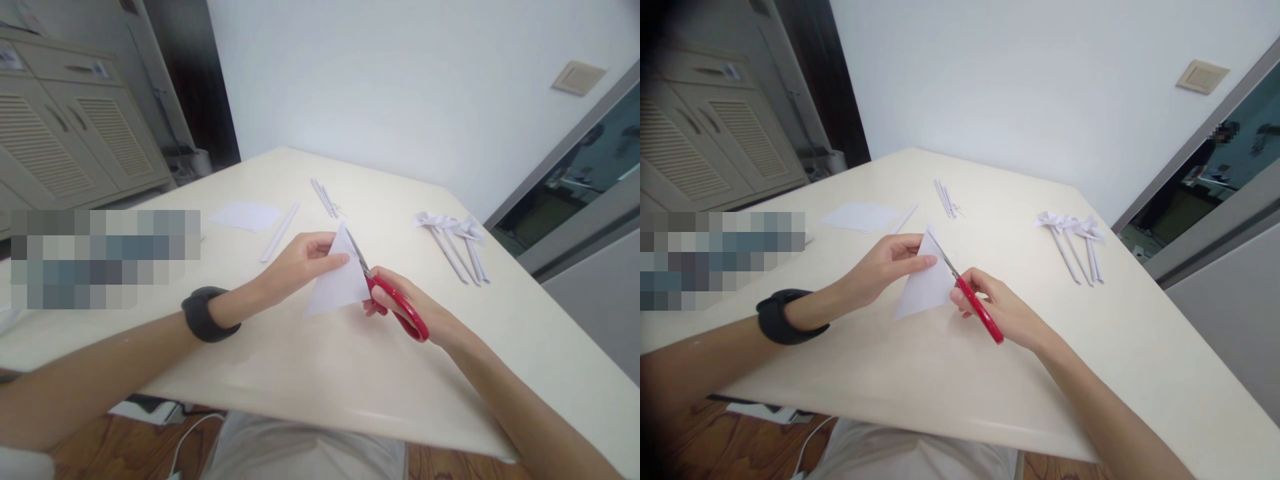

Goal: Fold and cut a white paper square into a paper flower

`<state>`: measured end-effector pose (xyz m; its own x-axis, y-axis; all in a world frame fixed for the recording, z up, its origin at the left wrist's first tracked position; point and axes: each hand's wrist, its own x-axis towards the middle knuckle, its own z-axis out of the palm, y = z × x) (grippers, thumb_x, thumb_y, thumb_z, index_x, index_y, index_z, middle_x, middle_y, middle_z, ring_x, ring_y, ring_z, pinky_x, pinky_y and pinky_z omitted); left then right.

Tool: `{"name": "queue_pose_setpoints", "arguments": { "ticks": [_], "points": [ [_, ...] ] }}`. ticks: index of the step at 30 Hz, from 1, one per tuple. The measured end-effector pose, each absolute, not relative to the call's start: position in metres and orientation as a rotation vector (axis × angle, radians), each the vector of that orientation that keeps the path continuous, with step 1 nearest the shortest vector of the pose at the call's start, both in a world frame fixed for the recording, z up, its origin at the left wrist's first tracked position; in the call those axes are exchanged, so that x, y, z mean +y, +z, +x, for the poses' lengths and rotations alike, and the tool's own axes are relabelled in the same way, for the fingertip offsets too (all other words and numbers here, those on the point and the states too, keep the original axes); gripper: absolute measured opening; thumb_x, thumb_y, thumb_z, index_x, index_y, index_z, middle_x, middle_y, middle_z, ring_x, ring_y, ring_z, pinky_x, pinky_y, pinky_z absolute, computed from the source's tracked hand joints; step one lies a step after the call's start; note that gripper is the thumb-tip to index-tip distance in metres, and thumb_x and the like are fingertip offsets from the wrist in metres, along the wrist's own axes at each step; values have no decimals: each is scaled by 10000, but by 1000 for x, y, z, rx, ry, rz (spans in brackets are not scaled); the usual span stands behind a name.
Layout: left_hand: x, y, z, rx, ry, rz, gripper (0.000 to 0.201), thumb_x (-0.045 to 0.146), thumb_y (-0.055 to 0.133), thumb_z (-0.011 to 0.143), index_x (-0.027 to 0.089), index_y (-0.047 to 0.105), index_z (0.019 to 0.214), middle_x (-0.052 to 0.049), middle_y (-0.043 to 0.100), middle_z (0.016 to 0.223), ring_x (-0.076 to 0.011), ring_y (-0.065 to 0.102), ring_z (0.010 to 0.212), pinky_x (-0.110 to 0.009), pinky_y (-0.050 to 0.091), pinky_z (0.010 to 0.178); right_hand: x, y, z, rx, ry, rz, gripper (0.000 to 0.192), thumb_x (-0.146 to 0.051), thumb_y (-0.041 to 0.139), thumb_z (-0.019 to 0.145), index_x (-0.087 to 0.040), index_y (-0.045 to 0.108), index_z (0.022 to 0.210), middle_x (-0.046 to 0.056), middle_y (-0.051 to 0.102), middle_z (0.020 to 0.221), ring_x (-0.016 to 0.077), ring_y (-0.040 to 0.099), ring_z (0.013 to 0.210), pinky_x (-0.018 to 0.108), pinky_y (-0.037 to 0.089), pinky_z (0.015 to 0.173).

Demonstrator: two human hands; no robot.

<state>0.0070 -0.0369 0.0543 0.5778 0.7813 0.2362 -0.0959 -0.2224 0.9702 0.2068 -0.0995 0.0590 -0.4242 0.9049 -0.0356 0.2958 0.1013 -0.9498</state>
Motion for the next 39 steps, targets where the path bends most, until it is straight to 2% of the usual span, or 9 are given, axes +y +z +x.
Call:
{"name": "queue_pose_setpoints", "arguments": {
  "ticks": [5, 12, 17, 30, 39],
  "points": [
    [-46, 59, 8, 638, 901, 1576, 274, 362, 608, 777, 143, 633, 941, -78, 685, 995, -220, 639, 890, -287, 508, 742, -105, 59, 201, -1754, 1384, -1141, 273, -444, 473, 864, -185, 443, 783, -23, 459, 759, 109, 536, 715, 293, 491, 752],
    [-56, 64, 7, 662, 904, 1542, 257, 364, 620, 769, 162, 639, 927, -58, 700, 953, -217, 655, 834, -288, 528, 696, -111, 64, 200, -1722, 1459, -1120, 289, -452, 444, 877, -176, 452, 794, -11, 488, 757, 101, 532, 672, 274, 483, 705],
    [-55, 66, 7, 707, 891, 1530, 249, 368, 624, 765, 162, 655, 901, -54, 710, 929, -220, 664, 807, -289, 535, 678, -111, 69, 202, -1760, 1447, -1123, 293, -454, 450, 872, -176, 454, 781, -12, 472, 743, 97, 498, 658, 281, 492, 702],
    [-55, 67, 8, 731, 895, 1553, 235, 358, 642, 751, 154, 668, 865, -50, 719, 901, -222, 670, 789, -274, 541, 627, -114, 68, 201, -1813, 1319, -1260, 312, -451, 467, 863, -180, 438, 711, -20, 485, 677, 114, 547, 638, 264, 475, 665],
    [-54, 66, 6, 714, 874, 1558, 275, 396, 632, 748, 156, 662, 878, -52, 712, 912, -227, 662, 823, -281, 528, 658, -112, 65, 200, -1791, 1314, -1273, 279, -410, 507, 852, -186, 439, 701, -33, 495, 642, 103, 538, 583, 246, 452, 611]
  ]
}}
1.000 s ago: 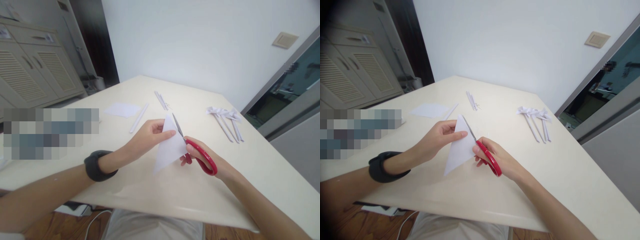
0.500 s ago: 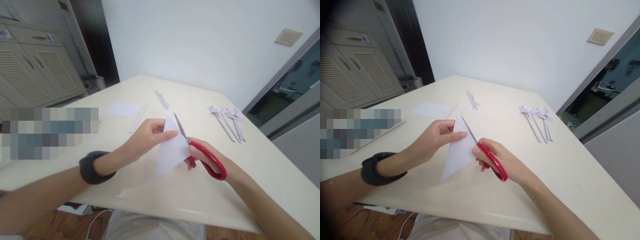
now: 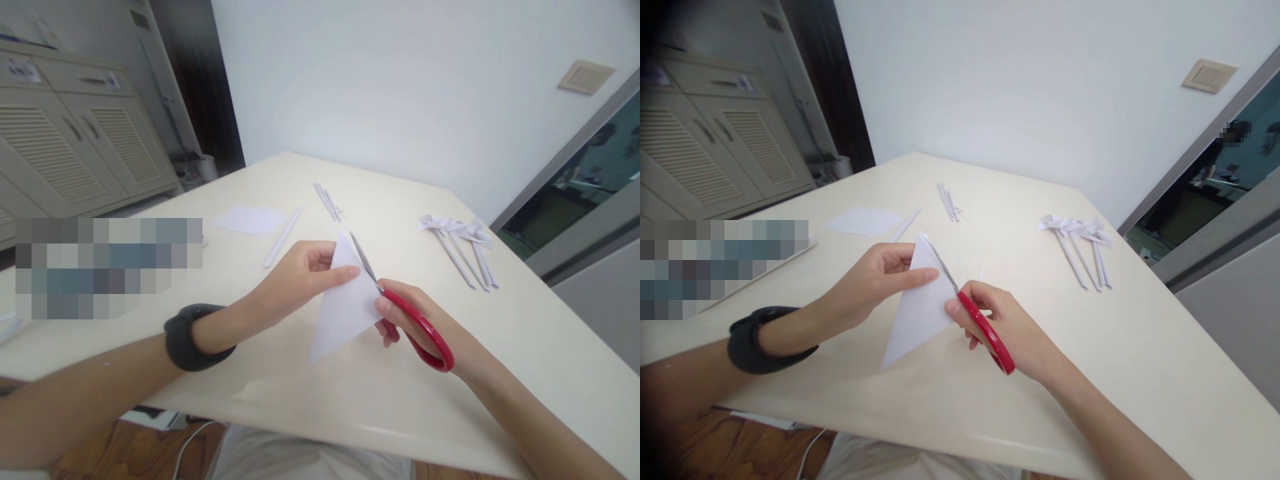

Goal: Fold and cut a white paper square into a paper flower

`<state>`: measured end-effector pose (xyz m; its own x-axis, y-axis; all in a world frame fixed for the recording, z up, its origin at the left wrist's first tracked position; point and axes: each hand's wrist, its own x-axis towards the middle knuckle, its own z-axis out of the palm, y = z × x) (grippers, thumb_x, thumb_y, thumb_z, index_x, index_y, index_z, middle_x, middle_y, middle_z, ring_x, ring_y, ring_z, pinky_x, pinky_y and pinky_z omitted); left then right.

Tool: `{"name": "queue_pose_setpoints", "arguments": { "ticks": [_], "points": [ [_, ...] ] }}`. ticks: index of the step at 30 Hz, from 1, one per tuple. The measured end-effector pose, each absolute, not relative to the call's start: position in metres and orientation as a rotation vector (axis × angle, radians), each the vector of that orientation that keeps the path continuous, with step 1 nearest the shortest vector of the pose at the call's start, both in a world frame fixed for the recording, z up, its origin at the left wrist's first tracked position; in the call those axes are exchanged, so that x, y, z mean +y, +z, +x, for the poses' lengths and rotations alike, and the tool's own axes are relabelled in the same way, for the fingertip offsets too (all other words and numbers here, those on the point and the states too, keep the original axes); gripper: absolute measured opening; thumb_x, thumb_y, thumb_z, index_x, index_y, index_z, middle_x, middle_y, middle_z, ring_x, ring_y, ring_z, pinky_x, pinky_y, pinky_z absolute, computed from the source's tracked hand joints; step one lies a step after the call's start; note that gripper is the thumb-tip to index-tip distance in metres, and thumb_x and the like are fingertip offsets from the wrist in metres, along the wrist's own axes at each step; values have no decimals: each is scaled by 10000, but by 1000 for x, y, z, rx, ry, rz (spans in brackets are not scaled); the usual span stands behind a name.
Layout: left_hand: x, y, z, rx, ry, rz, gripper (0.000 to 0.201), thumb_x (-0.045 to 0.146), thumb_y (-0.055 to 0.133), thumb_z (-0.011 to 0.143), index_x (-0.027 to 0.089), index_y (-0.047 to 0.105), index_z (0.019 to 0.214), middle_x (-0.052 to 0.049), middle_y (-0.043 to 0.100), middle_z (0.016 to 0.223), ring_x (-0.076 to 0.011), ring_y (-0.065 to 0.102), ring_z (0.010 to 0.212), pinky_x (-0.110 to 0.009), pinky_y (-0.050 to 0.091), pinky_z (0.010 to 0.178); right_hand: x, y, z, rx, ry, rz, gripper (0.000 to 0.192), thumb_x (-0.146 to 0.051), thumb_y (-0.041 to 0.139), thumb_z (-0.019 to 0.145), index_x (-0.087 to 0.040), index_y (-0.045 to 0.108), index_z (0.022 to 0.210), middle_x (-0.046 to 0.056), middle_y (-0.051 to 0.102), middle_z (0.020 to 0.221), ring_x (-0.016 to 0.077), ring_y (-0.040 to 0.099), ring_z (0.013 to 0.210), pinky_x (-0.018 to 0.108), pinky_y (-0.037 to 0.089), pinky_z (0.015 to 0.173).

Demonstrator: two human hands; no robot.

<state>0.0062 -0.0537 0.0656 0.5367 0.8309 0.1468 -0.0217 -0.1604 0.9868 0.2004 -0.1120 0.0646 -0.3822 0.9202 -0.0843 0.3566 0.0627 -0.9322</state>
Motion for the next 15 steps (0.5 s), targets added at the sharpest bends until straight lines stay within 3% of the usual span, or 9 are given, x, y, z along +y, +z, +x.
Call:
{"name": "queue_pose_setpoints", "arguments": {
  "ticks": [15],
  "points": [
    [-51, 63, 5, 675, 853, 1498, 198, 280, 627, 767, 171, 668, 927, -42, 702, 921, -203, 642, 821, -260, 496, 676, -113, 64, 197, -1705, 1371, -1247, 280, -388, 526, 845, -176, 446, 680, -44, 470, 611, 73, 484, 513, 211, 421, 525]
  ]
}}
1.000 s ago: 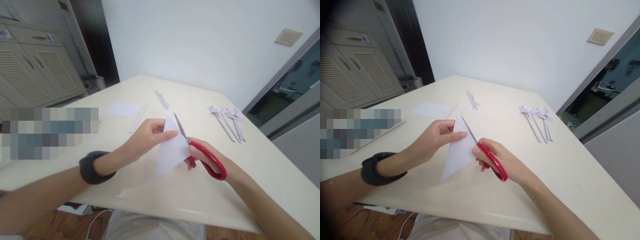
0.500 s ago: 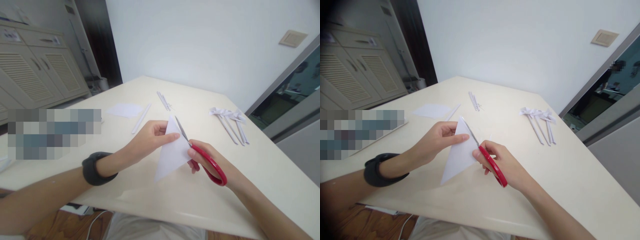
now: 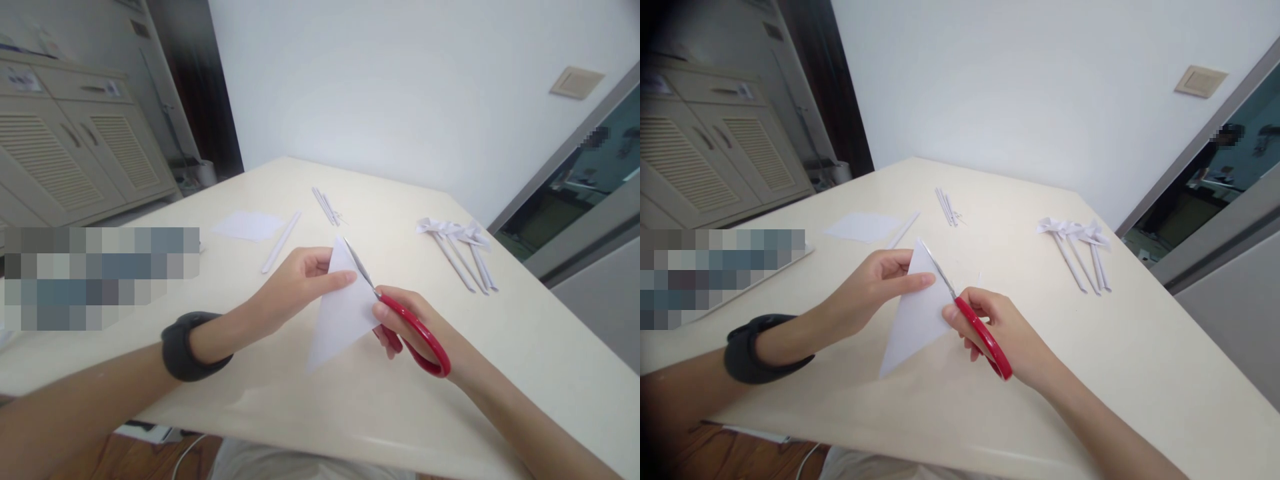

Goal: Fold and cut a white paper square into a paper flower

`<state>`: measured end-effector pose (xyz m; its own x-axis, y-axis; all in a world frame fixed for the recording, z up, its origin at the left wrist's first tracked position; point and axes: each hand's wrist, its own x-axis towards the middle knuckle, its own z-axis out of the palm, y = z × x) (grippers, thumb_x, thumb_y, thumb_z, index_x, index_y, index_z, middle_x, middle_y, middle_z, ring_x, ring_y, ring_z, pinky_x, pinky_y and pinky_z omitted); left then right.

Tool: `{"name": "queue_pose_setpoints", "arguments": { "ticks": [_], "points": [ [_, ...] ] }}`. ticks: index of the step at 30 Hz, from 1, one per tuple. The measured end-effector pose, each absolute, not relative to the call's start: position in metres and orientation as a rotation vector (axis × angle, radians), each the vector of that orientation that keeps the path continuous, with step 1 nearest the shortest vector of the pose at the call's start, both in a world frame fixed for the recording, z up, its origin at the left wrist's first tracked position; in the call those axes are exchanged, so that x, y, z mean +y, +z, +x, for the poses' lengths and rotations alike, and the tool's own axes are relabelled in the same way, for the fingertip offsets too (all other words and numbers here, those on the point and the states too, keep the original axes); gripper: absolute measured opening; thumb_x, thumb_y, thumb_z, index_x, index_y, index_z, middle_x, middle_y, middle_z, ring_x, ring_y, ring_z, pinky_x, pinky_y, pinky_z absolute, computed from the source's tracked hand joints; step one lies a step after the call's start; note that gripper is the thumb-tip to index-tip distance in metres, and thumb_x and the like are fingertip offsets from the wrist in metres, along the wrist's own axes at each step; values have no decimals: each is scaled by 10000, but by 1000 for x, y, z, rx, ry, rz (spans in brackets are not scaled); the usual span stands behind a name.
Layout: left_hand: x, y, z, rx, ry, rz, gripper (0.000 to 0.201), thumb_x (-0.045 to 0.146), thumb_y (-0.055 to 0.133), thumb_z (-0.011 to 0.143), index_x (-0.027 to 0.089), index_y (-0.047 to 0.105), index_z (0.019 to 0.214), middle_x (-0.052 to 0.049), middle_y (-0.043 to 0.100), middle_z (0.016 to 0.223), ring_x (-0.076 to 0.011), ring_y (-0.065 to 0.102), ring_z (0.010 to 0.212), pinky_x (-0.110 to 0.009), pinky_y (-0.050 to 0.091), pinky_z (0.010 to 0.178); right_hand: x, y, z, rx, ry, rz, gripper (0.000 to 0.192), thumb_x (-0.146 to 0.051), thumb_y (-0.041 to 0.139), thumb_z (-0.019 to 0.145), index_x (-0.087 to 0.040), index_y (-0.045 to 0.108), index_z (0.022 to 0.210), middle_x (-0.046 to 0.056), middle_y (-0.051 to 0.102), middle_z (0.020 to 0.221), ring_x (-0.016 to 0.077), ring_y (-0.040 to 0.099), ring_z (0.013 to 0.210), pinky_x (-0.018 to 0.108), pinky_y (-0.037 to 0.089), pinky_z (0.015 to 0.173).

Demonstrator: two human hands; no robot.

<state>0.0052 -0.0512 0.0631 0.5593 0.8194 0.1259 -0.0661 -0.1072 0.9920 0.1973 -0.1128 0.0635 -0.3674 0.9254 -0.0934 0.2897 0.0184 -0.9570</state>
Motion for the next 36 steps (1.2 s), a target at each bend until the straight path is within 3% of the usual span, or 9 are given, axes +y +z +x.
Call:
{"name": "queue_pose_setpoints", "arguments": {
  "ticks": [6, 13, 22, 36],
  "points": [
    [-55, 68, 7, 711, 825, 1485, 212, 290, 606, 788, 171, 655, 956, -38, 697, 882, -178, 631, 763, -251, 492, 646, -113, 65, 197, -1677, 1394, -1231, 276, -360, 534, 846, -168, 445, 670, -49, 470, 612, 61, 482, 510, 201, 414, 526],
    [-54, 71, 6, 765, 871, 1555, 229, 303, 547, 831, 162, 657, 687, 17, 653, 675, -98, 559, 589, -176, 429, 541, -112, 68, 199, -1681, 1423, -1244, 279, -356, 538, 846, -165, 440, 668, -49, 468, 615, 60, 484, 514, 202, 396, 532],
    [-54, 67, 5, 747, 818, 1560, 210, 318, 537, 834, 181, 690, 793, -9, 694, 752, -147, 615, 659, -220, 474, 597, -113, 65, 198, -1678, 1535, -1170, 297, -374, 481, 879, -167, 432, 672, -32, 493, 598, 81, 484, 547, 233, 377, 581],
    [-54, 65, 6, 772, 843, 1569, 223, 341, 544, 826, 181, 699, 812, -12, 691, 785, -142, 597, 694, -216, 458, 621, -112, 57, 197, -1690, 1503, -1163, 321, -368, 436, 900, -165, 451, 653, -37, 503, 551, 77, 484, 483, 238, 378, 565]
  ]
}}
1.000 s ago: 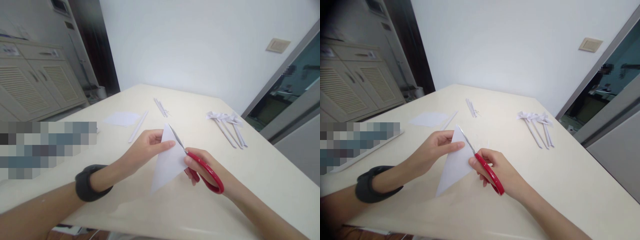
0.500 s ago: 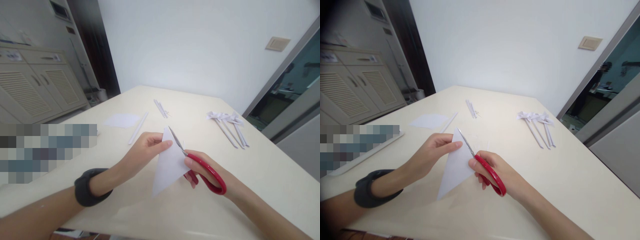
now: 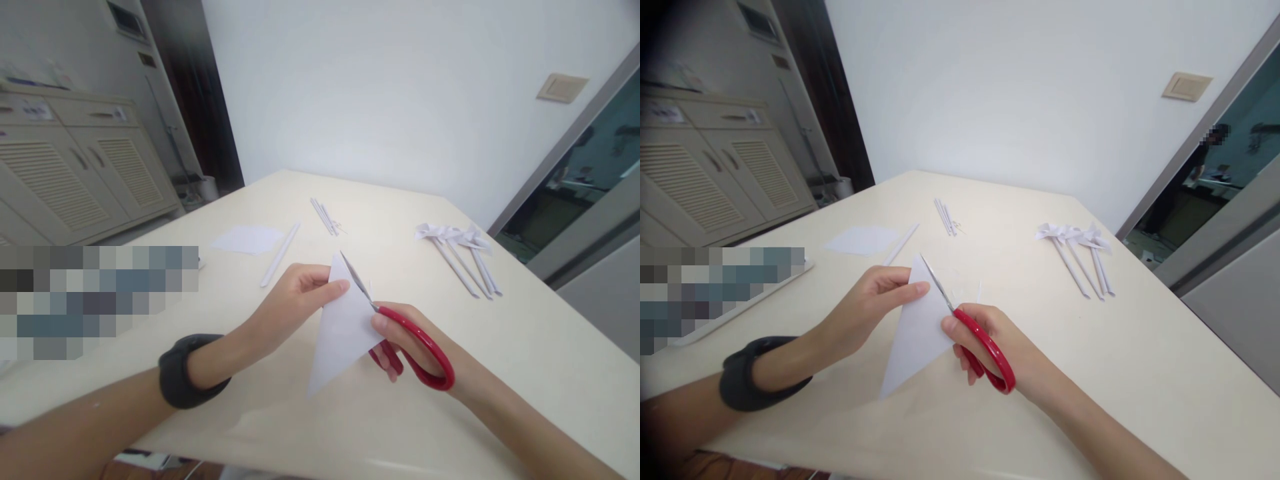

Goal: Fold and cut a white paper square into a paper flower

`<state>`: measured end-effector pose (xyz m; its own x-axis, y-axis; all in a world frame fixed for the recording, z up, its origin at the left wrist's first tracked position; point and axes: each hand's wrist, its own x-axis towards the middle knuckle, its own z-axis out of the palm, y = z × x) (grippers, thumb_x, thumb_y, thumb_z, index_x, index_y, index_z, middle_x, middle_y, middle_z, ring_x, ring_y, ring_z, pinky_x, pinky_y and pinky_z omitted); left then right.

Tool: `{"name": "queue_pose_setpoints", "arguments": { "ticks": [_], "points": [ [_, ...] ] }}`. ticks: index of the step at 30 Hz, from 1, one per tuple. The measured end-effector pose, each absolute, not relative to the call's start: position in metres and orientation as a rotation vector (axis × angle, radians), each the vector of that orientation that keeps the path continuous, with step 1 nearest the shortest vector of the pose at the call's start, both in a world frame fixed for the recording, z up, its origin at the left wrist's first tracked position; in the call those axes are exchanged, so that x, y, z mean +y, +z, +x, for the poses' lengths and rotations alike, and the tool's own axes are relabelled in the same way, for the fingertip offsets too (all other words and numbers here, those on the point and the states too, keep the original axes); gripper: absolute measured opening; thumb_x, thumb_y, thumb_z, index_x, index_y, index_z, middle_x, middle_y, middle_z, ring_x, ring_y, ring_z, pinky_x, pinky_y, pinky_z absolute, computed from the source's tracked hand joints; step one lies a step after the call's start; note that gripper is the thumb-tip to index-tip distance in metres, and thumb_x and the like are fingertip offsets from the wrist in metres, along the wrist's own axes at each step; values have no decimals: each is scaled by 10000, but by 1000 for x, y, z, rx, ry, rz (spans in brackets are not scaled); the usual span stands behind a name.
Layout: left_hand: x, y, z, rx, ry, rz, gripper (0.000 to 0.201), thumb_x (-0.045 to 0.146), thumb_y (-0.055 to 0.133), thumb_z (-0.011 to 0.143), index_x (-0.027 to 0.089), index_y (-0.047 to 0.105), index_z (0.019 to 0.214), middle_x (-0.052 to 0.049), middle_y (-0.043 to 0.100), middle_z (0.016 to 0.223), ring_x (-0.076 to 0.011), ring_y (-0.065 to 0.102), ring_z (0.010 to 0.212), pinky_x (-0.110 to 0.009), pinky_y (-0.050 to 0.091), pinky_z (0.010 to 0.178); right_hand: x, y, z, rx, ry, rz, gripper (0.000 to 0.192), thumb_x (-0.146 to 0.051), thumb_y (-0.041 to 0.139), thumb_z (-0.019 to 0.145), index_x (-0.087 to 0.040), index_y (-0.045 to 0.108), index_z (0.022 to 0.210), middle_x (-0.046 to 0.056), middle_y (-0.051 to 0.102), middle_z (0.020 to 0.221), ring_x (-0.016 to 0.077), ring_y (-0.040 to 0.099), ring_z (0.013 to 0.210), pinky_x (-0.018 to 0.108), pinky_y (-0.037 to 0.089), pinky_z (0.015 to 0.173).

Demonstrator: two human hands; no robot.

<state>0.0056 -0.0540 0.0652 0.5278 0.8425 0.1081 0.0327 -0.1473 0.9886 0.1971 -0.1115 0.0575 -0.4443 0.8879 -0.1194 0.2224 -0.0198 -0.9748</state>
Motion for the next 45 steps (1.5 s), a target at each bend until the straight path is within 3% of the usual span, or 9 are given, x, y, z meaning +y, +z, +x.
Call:
{"name": "queue_pose_setpoints", "arguments": {
  "ticks": [8, 31, 39, 45],
  "points": [
    [-54, 65, 5, 766, 825, 1555, 241, 348, 536, 823, 160, 669, 752, -19, 677, 754, -144, 589, 682, -219, 450, 604, -113, 62, 197, -1710, 1463, -1268, 287, -380, 459, 883, -184, 413, 678, -45, 461, 529, 85, 431, 492, 234, 347, 536],
    [-54, 63, 8, 805, 738, 1506, 248, 359, 543, 807, 149, 639, 718, -12, 641, 709, -115, 562, 620, -203, 419, 550, -111, 55, 194, -1702, 1433, -1266, 321, -380, 432, 891, -179, 418, 641, -47, 482, 508, 86, 479, 457, 231, 365, 524],
    [-49, 62, 7, 793, 838, 1613, 308, 366, 479, 842, 149, 535, 631, 15, 506, 636, -107, 476, 635, -224, 403, 611, -109, 54, 197, -1723, 1411, -1320, 315, -403, 452, 882, -180, 429, 661, -43, 483, 525, 89, 472, 486, 222, 349, 518],
    [-50, 62, 8, 792, 868, 1626, 303, 368, 476, 834, 150, 545, 636, 0, 535, 652, -122, 500, 653, -239, 418, 634, -112, 56, 195, -1676, 1481, -1219, 323, -421, 425, 891, -183, 425, 673, -43, 467, 535, 85, 438, 473, 222, 331, 496]
  ]
}}
